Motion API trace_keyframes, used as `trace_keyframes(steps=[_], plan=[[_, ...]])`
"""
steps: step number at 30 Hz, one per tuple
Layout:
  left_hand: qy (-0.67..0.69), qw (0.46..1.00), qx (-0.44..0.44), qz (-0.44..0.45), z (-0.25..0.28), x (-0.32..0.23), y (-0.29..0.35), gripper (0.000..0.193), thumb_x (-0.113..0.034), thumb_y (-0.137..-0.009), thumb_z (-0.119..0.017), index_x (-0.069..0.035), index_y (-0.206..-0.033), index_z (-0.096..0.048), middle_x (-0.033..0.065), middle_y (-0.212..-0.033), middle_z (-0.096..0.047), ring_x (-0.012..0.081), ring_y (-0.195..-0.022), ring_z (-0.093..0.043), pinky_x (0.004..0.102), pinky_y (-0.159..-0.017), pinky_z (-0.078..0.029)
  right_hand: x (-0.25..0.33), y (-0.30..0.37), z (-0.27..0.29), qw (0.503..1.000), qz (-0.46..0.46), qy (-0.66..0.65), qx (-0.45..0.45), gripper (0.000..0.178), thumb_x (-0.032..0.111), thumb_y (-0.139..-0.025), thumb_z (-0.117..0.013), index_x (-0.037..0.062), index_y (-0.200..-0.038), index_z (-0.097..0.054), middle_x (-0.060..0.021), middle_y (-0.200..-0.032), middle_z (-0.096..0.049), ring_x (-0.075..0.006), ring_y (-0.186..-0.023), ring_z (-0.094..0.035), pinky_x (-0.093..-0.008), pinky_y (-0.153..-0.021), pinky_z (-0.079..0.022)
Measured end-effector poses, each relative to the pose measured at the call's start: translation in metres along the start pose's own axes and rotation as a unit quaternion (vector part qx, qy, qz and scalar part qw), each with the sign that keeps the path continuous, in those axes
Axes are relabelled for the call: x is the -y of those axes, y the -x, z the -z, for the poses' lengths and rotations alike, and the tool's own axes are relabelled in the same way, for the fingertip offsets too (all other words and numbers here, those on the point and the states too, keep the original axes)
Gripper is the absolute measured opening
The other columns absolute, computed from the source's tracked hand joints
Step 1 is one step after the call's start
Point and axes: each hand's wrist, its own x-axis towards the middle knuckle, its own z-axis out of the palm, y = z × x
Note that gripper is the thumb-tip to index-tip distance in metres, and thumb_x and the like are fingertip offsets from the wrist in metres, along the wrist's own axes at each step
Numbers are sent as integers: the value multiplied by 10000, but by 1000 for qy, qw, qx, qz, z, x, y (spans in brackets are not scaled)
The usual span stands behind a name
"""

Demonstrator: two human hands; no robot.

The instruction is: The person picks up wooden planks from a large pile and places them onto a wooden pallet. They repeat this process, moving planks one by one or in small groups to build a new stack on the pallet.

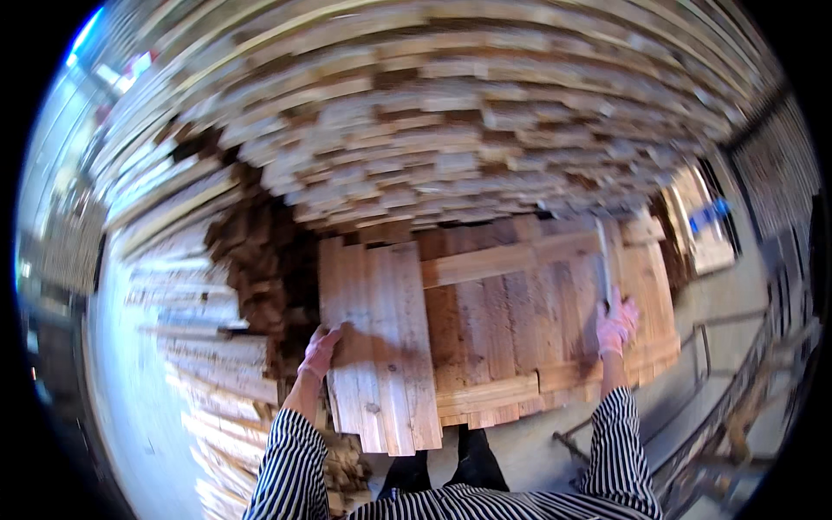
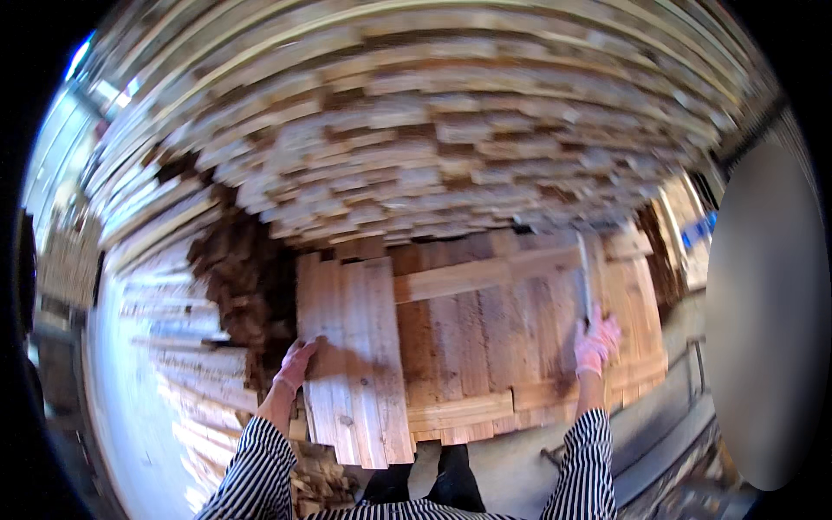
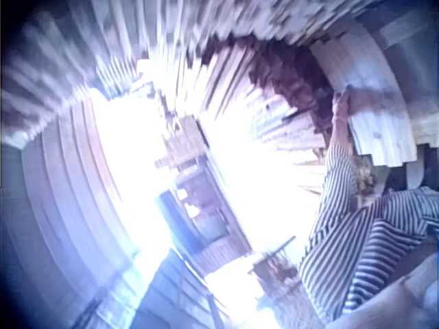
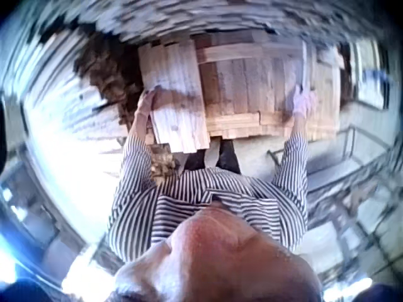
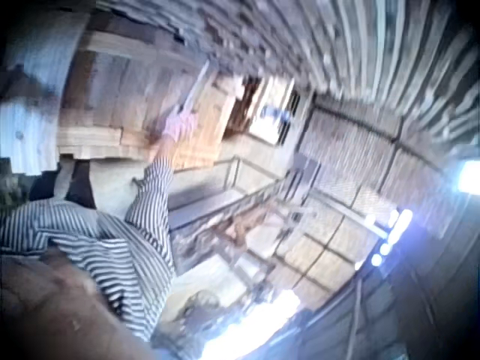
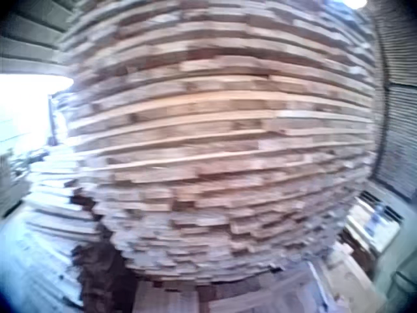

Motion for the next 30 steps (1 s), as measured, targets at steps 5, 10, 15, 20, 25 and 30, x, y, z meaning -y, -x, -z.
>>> trace_keyframes(steps=[5,10,15,20,25,30], plan=[[-55,997,-49,-13,14,1,15,518,-408,-881,-759,-27,-1220,-671,55,-1082,-712,169,-965,-648,315,-862,-524,-4,0,0,988,21,-133,69,709,326,-883,-740,295,-1532,-455,-274,-1339,-555,-428,-1206,-564,-522,-1042,-441],[-144,987,-71,-26,29,25,5,690,-562,-818,-764,-12,-1225,-678,123,-1122,-726,237,-1024,-670,369,-886,-522,77,81,49,963,115,-232,70,798,276,-819,-797,264,-1543,-460,-308,-1447,-482,-443,-1321,-491,-472,-1126,-392],[-94,994,-57,-18,21,18,6,732,-548,-828,-778,30,-1259,-652,155,-1162,-713,261,-1047,-666,372,-908,-520,206,187,59,943,188,-233,145,726,537,-868,-726,273,-1509,-510,-338,-1446,-493,-461,-1376,-445,-475,-1165,-360],[-162,982,-81,-62,23,25,4,775,-614,-862,-703,15,-1309,-620,209,-1253,-686,331,-1168,-647,391,-986,-498,272,223,75,908,305,-273,92,711,572,-927,-644,208,-1514,-474,-315,-1486,-440,-495,-1348,-456,-531,-1115,-406],[-182,977,-69,-86,18,37,-13,810,-672,-878,-629,-40,-1375,-533,248,-1310,-645,393,-1259,-600,433,-1042,-479,405,242,204,752,486,-445,-21,929,385,-820,-825,102,-1561,-341,-301,-1521,-393,-496,-1345,-452,-544,-1082,-439],[-273,929,-196,-155,1,60,-17,886,-653,-875,-629,-57,-1495,-416,263,-1420,-548,462,-1321,-508,490,-1089,-441,578,299,318,689,675,-252,-74,1382,538,-616,-923,292,-1657,-48,-243,-1698,-33,-522,-1528,-141,-696,-1137,-282]])
